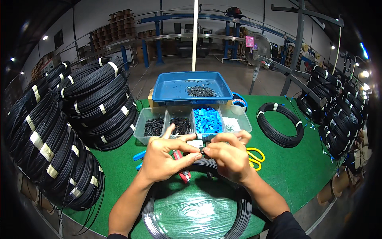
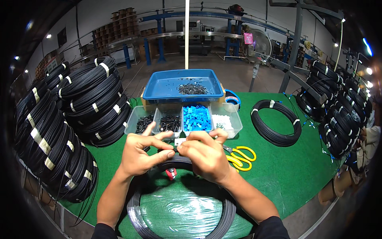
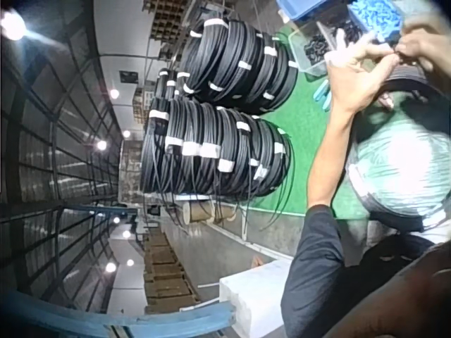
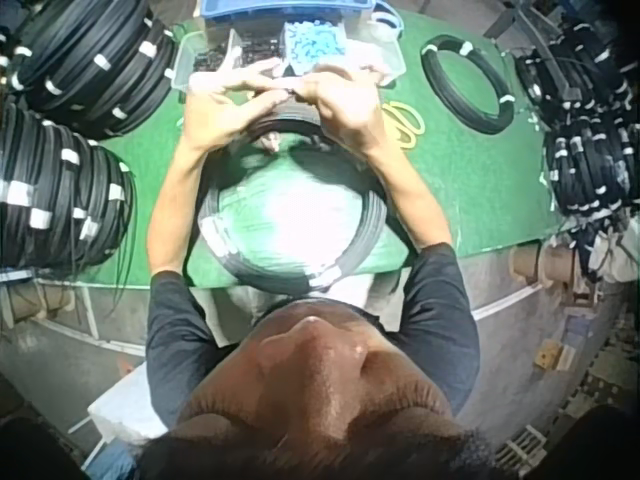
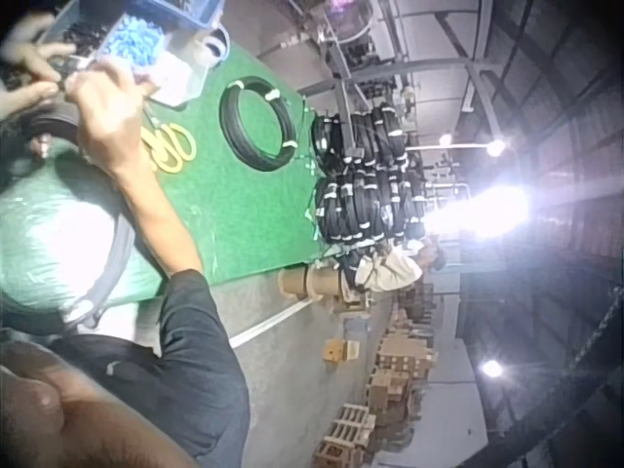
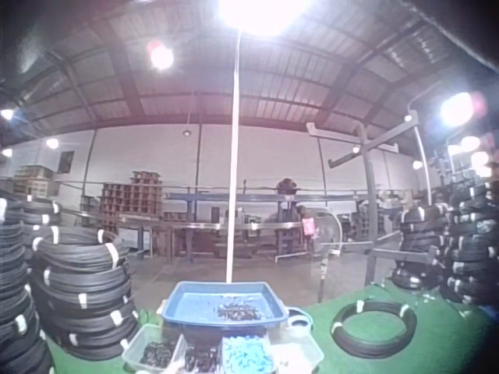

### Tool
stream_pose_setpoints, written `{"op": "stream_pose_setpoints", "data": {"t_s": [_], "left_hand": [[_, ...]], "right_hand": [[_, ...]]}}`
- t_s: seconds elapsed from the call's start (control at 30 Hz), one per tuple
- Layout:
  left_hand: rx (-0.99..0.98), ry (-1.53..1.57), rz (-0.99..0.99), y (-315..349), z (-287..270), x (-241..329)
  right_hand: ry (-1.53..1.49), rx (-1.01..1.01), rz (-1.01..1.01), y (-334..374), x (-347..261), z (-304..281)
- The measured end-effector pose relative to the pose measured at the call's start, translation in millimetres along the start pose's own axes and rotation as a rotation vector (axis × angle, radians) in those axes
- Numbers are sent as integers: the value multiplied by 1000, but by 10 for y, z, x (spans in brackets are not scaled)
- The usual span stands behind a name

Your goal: Assembling wire cables by attaching small plastic components to the wire harness.

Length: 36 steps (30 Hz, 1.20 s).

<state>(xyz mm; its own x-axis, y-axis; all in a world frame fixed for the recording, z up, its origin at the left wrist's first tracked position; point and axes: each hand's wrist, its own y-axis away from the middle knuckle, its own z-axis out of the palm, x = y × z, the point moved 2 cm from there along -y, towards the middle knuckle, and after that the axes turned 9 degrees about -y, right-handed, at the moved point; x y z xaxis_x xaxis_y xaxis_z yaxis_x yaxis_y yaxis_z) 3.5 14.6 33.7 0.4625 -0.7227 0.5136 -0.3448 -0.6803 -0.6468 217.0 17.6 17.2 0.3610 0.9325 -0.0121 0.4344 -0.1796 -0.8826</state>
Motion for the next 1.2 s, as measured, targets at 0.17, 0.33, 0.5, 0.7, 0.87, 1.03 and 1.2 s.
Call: {"op": "stream_pose_setpoints", "data": {"t_s": [0.17,0.33,0.5,0.7,0.87,1.03,1.2], "left_hand": [[-69,349,-290,42,153,-19],[110,-422,528,28,64,146],[106,-304,413,-11,4,108],[8,147,45,14,40,-54],[115,-384,494,4,43,93],[85,-406,505,10,36,77],[-4,183,-44,10,98,-40]], "right_hand": [[306,120,-222,95,-65,34],[-602,-147,755,-1,23,-54],[-720,-78,697,-60,13,-82],[167,118,-193,48,-78,33],[-605,-93,727,9,16,11],[-453,-182,548,-83,24,-107],[188,55,-154,-1,-80,-11]]}}
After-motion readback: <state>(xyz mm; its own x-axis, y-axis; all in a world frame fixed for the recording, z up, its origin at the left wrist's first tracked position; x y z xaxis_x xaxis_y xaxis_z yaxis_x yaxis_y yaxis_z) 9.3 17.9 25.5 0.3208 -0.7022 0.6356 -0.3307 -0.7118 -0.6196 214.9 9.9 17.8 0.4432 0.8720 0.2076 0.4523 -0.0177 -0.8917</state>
